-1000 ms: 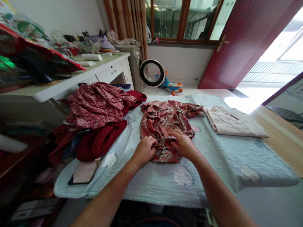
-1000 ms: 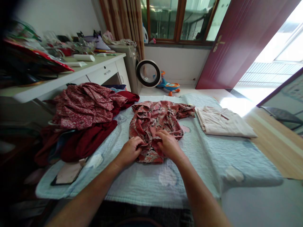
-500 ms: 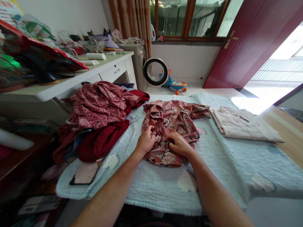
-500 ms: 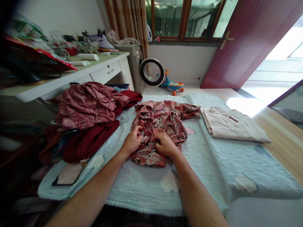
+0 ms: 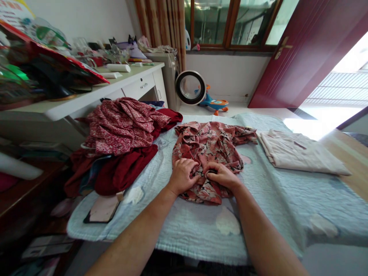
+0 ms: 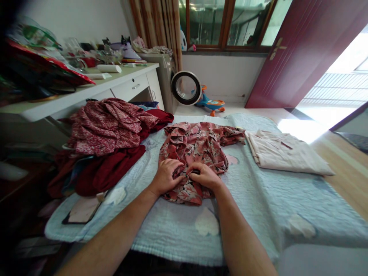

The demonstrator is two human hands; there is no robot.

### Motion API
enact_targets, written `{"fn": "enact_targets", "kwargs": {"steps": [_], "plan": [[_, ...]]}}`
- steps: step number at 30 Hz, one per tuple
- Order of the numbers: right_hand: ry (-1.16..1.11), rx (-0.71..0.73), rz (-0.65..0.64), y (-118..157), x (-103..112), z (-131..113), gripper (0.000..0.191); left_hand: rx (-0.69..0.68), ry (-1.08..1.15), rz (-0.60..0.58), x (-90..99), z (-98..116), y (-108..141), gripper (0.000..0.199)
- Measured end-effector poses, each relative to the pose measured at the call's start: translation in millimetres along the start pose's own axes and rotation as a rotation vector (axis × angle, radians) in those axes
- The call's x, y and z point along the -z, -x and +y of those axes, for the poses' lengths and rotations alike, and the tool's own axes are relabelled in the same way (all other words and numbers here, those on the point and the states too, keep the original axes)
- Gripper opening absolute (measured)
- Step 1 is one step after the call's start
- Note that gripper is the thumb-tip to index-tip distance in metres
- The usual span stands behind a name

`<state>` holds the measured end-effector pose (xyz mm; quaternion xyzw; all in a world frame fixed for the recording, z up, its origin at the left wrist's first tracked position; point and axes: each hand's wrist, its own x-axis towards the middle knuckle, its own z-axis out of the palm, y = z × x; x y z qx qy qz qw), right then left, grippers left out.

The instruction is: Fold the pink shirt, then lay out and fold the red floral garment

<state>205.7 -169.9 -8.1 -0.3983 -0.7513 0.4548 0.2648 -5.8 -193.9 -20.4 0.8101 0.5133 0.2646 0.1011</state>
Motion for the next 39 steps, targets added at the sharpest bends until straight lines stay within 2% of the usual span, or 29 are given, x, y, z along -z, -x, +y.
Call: {"fn": "enact_targets", "kwargs": {"steps": [2,5,9,15,19,23,26,30,39], "plan": [[-0.038,-0.027,-0.001,-0.1,-0.1,2.3,0.014,0.016,-0.041,-0.020,-2.2,-0.7,-0.8,0.034],[-0.072,-0.065,-0.007,-1.8,-1.9,8.5,0.028,0.048,-0.054,-0.054,-4.1,-2.4,-2.4,0.019],[-0.085,-0.092,-0.019,-4.0,-4.0,14.0,0.035,0.060,0.052,-0.068,-3.7,-3.4,-4.2,0.016],[-0.146,-0.076,0.016,-4.1,-7.8,10.7,0.017,0.115,0.301,-0.017,1.4,2.9,-5.3,0.015],[-0.159,-0.083,0.088,-4.4,-11.0,12.4,0.019,0.135,0.481,-0.016,3.8,7.9,-5.3,0.014],[-0.179,-0.100,0.058,-4.4,-11.2,14.1,0.021,0.192,0.583,-0.062,3.6,9.6,-5.4,0.018],[-0.116,-0.089,0.062,-4.2,-9.6,11.6,0.019,0.222,0.628,-0.068,2.4,9.3,-5.6,0.021],[0.000,-0.048,0.102,-4.7,-8.5,8.3,0.006,0.244,0.688,-0.061,0.0,7.9,-5.7,0.021],[0.081,-0.016,0.132,-5.2,-9.7,6.2,0.010,0.312,0.862,-0.088,-4.5,4.9,-6.2,0.021]]}}
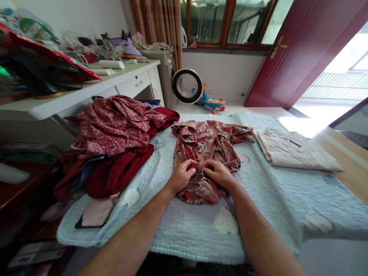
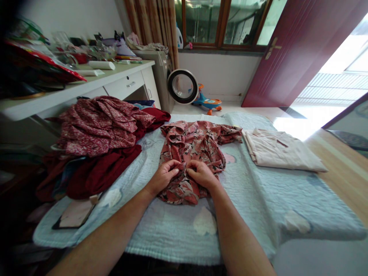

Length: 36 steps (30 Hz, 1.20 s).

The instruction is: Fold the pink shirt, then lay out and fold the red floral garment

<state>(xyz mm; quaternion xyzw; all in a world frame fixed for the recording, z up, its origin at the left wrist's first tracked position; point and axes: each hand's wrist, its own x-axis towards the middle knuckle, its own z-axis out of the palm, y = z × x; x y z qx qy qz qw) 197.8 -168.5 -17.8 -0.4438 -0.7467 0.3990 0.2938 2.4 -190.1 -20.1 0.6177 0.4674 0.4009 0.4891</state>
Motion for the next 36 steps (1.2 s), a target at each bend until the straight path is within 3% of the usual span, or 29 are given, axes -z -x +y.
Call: {"fn": "enact_targets", "kwargs": {"steps": [5,14,22,27,32,36], "plan": [[0.065,0.020,0.034,2.3,1.7,-8.3,0.009,0.012,0.030,0.025,-1.4,-0.3,-0.5,0.021],[0.056,-0.006,0.014,2.6,1.8,-9.5,0.016,-0.048,-0.122,0.066,-3.2,-2.1,1.5,0.020],[-0.005,-0.020,-0.043,0.9,-1.8,-5.7,0.025,-0.015,-0.130,-0.002,-6.1,2.6,2.2,0.029],[-0.014,-0.015,-0.060,0.7,-1.0,-7.5,0.031,-0.055,-0.129,0.012,-7.8,-1.7,-0.9,0.019],[0.167,0.070,0.044,3.9,10.5,-8.8,0.016,-0.002,-0.022,0.016,-5.1,-1.1,-1.2,0.021],[0.371,0.104,0.174,5.7,22.0,-2.9,0.026,0.016,0.046,0.069,-2.6,2.4,0.8,0.021]]}}
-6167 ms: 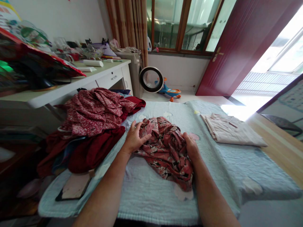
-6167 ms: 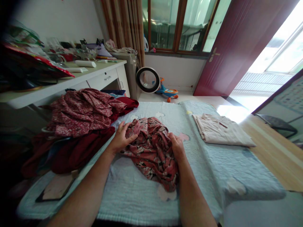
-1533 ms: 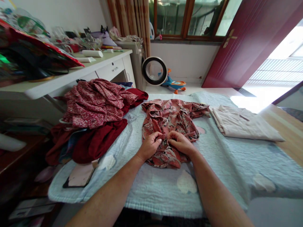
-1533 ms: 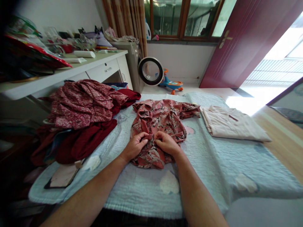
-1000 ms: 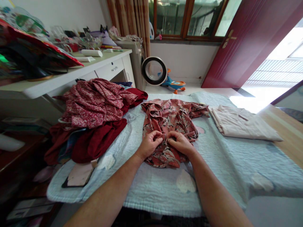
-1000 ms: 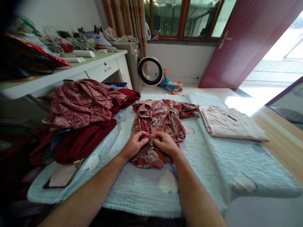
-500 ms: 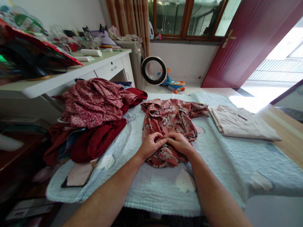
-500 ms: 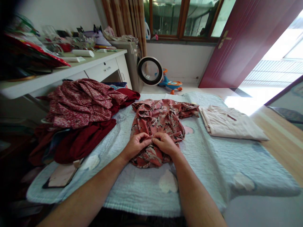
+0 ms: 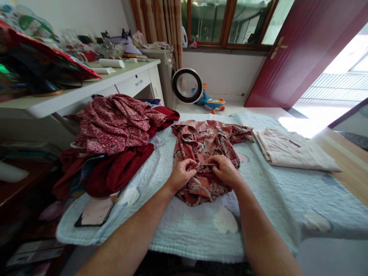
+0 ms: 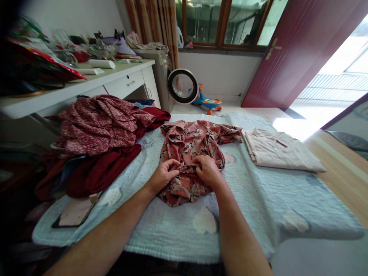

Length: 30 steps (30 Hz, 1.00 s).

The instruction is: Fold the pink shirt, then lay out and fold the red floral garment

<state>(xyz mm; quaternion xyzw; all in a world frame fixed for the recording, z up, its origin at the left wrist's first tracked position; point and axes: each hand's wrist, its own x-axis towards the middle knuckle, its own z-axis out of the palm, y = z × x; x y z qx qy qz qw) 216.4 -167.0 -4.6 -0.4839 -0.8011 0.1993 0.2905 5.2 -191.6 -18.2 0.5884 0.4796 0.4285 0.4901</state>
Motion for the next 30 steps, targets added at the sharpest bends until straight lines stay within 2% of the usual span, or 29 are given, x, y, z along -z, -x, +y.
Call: {"fn": "enact_targets", "kwargs": {"steps": [2,5,8,12,15,17,19,21,26,30], "plan": [[0.033,-0.011,0.062,0.0,2.9,4.9,0.027,-0.002,0.011,0.023,1.0,1.7,0.8,0.021],[-0.054,-0.053,0.114,0.2,6.5,9.4,0.020,-0.035,-0.019,0.053,2.4,4.8,2.2,0.023],[-0.219,-0.132,0.045,0.8,10.2,9.0,0.013,-0.104,-0.084,0.084,5.2,10.1,5.4,0.023],[-0.397,-0.165,-0.021,1.6,11.9,4.6,0.018,-0.162,-0.235,0.113,13.1,20.2,12.9,0.021],[-0.530,-0.177,-0.055,2.0,10.5,3.6,0.020,-0.149,-0.352,0.037,21.2,26.4,16.8,0.018],[-0.573,-0.176,-0.059,2.1,9.5,4.0,0.018,-0.109,-0.418,-0.095,26.2,28.6,17.0,0.019],[-0.541,-0.136,-0.034,2.2,8.8,4.1,0.013,-0.051,-0.535,-0.210,30.2,29.2,15.9,0.026],[-0.482,-0.100,-0.021,2.4,8.2,3.3,0.008,0.001,-0.686,-0.250,33.4,28.5,14.3,0.030],[-0.385,-0.113,-0.040,3.1,4.5,-0.5,0.010,0.042,-0.947,-0.204,41.1,23.4,12.6,0.022],[-0.340,-0.106,-0.040,2.9,0.8,-2.5,0.014,-0.030,-1.031,-0.182,44.2,15.9,11.6,0.012]]}}
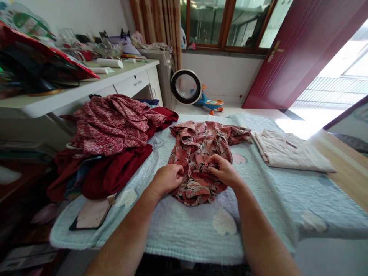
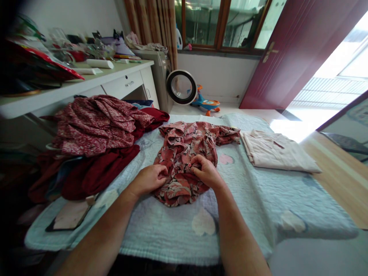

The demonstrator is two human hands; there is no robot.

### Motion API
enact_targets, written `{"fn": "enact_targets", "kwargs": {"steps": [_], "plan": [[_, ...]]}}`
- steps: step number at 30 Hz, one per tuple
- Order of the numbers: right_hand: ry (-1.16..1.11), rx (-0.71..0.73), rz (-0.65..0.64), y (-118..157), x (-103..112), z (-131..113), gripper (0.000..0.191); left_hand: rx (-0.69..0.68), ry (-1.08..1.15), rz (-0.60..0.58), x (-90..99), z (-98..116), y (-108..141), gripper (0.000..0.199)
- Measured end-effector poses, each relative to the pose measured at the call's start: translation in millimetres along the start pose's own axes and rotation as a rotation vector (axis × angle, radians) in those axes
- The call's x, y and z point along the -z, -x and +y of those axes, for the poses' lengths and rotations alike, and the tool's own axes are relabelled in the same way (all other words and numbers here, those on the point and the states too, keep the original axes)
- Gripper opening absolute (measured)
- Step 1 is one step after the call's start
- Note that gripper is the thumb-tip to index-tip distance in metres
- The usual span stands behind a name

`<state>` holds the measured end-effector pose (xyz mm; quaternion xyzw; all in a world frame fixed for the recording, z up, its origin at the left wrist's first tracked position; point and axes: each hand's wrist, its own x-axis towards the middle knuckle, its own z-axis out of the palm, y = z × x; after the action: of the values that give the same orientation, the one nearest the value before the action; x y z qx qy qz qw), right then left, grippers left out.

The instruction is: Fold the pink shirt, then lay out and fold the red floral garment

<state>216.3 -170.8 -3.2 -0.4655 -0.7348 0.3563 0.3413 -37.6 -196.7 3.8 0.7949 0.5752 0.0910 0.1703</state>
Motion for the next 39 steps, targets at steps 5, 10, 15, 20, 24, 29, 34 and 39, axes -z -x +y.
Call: {"fn": "enact_targets", "kwargs": {"steps": [5,10,15,20,24,29,34,39], "plan": [[0.049,0.007,0.019,-0.6,-5.1,0.0,0.013,-0.147,-0.064,0.161,-10.1,4.2,-2.0,0.026],[0.158,0.053,0.092,-1.6,-11.2,0.3,0.011,-0.117,-0.109,0.313,-7.7,15.7,0.7,0.026],[0.248,0.116,0.133,-2.0,-15.7,-1.5,0.009,0.021,-0.151,0.429,1.5,11.6,2.1,0.027],[0.320,0.179,0.151,-1.1,-19.4,-5.1,0.006,0.137,-0.019,0.295,5.4,-5.5,-1.8,0.034],[0.360,0.190,0.181,-1.5,-21.4,-3.5,0.007,0.217,0.247,0.156,8.3,-18.1,-4.5,0.028],[0.332,0.187,0.172,-3.2,-22.8,0.3,0.010,0.246,0.578,0.067,11.0,-22.1,-6.1,0.036],[0.286,0.171,0.179,-3.4,-24.9,-1.0,0.009,0.097,0.327,0.065,5.9,-11.2,-9.1,0.023],[0.259,0.168,0.207,-3.7,-26.1,-4.8,0.008,0.020,0.360,0.247,-0.1,-2.5,-15.3,0.013]]}}
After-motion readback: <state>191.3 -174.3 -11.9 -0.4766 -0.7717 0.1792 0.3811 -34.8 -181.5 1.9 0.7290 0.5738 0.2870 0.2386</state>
